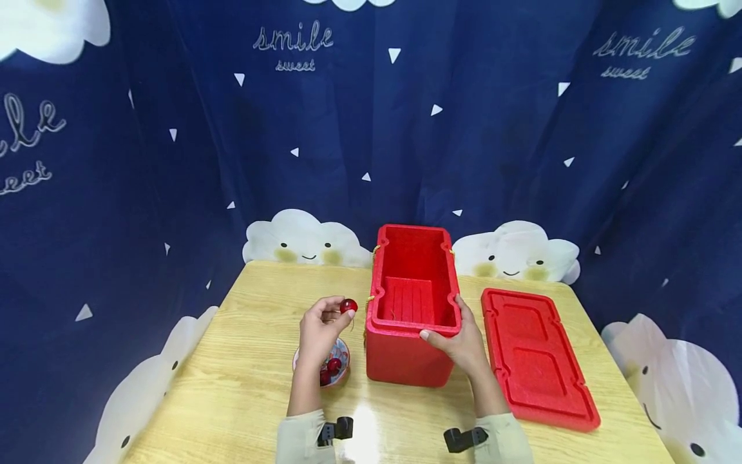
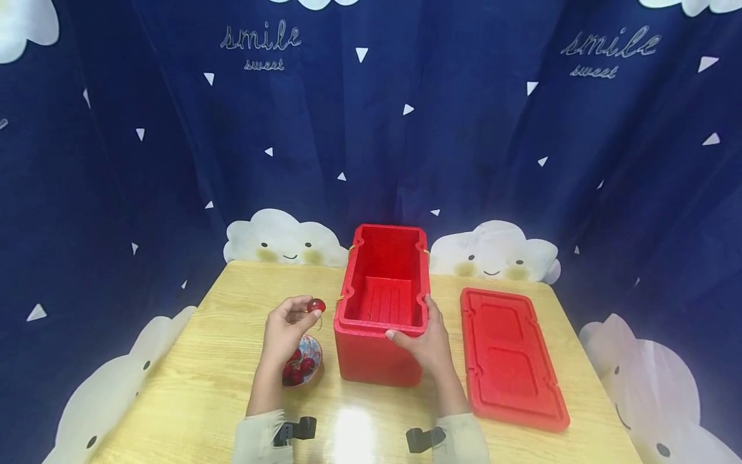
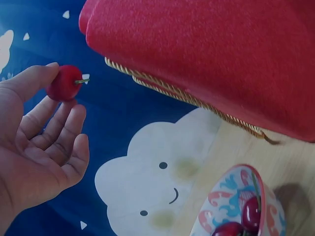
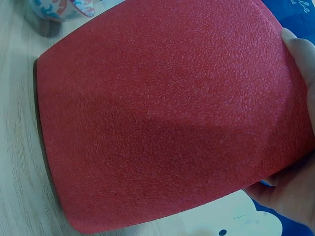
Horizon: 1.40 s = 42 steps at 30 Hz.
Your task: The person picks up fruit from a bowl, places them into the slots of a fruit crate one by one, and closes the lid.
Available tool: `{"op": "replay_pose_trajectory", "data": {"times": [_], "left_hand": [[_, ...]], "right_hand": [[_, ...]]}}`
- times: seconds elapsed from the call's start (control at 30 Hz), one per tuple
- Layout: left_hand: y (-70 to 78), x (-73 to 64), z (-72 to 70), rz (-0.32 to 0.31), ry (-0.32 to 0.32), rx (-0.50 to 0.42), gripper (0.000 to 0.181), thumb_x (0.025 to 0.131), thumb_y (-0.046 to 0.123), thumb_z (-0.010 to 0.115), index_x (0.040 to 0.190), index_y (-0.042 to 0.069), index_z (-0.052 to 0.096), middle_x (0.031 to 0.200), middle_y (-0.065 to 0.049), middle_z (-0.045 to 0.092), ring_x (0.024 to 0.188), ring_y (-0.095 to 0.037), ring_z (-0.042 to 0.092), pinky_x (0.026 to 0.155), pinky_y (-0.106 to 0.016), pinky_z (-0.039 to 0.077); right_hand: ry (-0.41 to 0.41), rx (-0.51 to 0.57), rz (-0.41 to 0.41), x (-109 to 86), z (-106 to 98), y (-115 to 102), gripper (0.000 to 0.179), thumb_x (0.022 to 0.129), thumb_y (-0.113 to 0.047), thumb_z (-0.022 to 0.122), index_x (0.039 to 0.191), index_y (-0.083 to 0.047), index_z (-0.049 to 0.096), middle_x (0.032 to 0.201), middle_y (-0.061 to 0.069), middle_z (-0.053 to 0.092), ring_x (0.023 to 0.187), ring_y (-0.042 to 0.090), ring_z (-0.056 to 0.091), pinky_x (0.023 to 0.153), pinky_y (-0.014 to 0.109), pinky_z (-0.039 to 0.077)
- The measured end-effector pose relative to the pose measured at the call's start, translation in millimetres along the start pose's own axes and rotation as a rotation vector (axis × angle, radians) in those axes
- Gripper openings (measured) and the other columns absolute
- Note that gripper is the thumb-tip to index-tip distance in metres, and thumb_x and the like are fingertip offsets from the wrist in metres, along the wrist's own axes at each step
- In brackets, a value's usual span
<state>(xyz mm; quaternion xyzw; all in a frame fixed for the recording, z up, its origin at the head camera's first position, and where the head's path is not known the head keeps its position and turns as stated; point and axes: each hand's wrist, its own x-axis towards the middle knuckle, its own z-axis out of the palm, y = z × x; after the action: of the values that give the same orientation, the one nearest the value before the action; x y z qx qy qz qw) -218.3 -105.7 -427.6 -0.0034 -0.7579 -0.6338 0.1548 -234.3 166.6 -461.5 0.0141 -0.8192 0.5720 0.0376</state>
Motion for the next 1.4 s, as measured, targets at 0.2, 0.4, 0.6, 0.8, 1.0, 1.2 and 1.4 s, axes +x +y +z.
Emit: {"op": "replay_pose_trajectory", "data": {"times": [0.2,0.4,0.6,0.8,1.0,1.2,1.4], "left_hand": [[-11.1,8.2,11.1,0.038,0.009,-0.055,0.030,0.077,0.008,0.076,0.104,0.000,0.066,0.089,-0.010,0.065,0.079,-0.021,0.058,0.070,-0.026,0.046],[-8.2,15.2,18.0,0.068,-0.016,-0.083,0.030,0.076,0.009,0.076,0.103,0.000,0.066,0.088,-0.009,0.065,0.078,-0.021,0.058,0.069,-0.026,0.048],[4.3,24.0,20.0,0.086,-0.056,-0.082,0.030,0.076,0.011,0.077,0.103,0.002,0.067,0.090,-0.011,0.064,0.078,-0.023,0.058,0.070,-0.029,0.048],[14.3,38.1,21.8,0.101,-0.108,-0.044,0.029,0.077,0.010,0.075,0.104,0.003,0.067,0.089,-0.007,0.065,0.077,-0.020,0.059,0.069,-0.029,0.048],[20.9,51.6,25.9,0.106,-0.175,-0.040,0.029,0.078,0.009,0.073,0.106,0.004,0.066,0.090,-0.006,0.065,0.078,-0.021,0.059,0.068,-0.031,0.049],[26.7,59.5,32.6,0.084,-0.224,-0.036,0.030,0.079,0.008,0.072,0.107,0.005,0.066,0.091,-0.006,0.065,0.080,-0.021,0.061,0.070,-0.031,0.051],[31.2,67.6,40.6,0.062,-0.290,-0.022,0.029,0.079,0.005,0.071,0.107,0.002,0.065,0.091,-0.009,0.064,0.079,-0.022,0.061,0.070,-0.034,0.053]], "right_hand": [[0.007,0.001,-0.017,1.7,1.7,6.2,0.109,0.067,-0.031,0.083,0.148,-0.010,0.014,0.139,0.015,0.035,0.119,0.032,0.041,0.083,0.045,0.048],[0.007,0.008,-0.010,0.5,2.4,4.7,0.109,0.067,-0.030,0.083,0.148,-0.011,0.014,0.139,0.015,0.036,0.118,0.033,0.041,0.084,0.045,0.048],[0.007,0.012,-0.007,-0.6,1.8,4.9,0.109,0.067,-0.030,0.083,0.148,-0.011,0.014,0.139,0.015,0.035,0.119,0.033,0.041,0.084,0.046,0.047],[0.007,0.009,0.003,-0.4,1.8,3.8,0.110,0.066,-0.033,0.083,0.149,-0.013,0.013,0.140,0.014,0.035,0.120,0.033,0.040,0.083,0.045,0.048],[0.013,0.021,-0.027,-0.1,1.8,4.0,0.106,0.068,-0.028,0.083,0.148,-0.011,0.015,0.139,0.017,0.036,0.119,0.034,0.042,0.085,0.045,0.047],[0.009,0.022,-0.018,0.2,1.4,3.8,0.108,0.068,-0.029,0.083,0.148,-0.011,0.014,0.139,0.016,0.036,0.119,0.033,0.041,0.085,0.045,0.047],[0.014,0.023,-0.015,0.1,1.1,4.5,0.109,0.066,-0.030,0.083,0.148,-0.012,0.015,0.138,0.014,0.036,0.119,0.032,0.041,0.083,0.045,0.048]]}}
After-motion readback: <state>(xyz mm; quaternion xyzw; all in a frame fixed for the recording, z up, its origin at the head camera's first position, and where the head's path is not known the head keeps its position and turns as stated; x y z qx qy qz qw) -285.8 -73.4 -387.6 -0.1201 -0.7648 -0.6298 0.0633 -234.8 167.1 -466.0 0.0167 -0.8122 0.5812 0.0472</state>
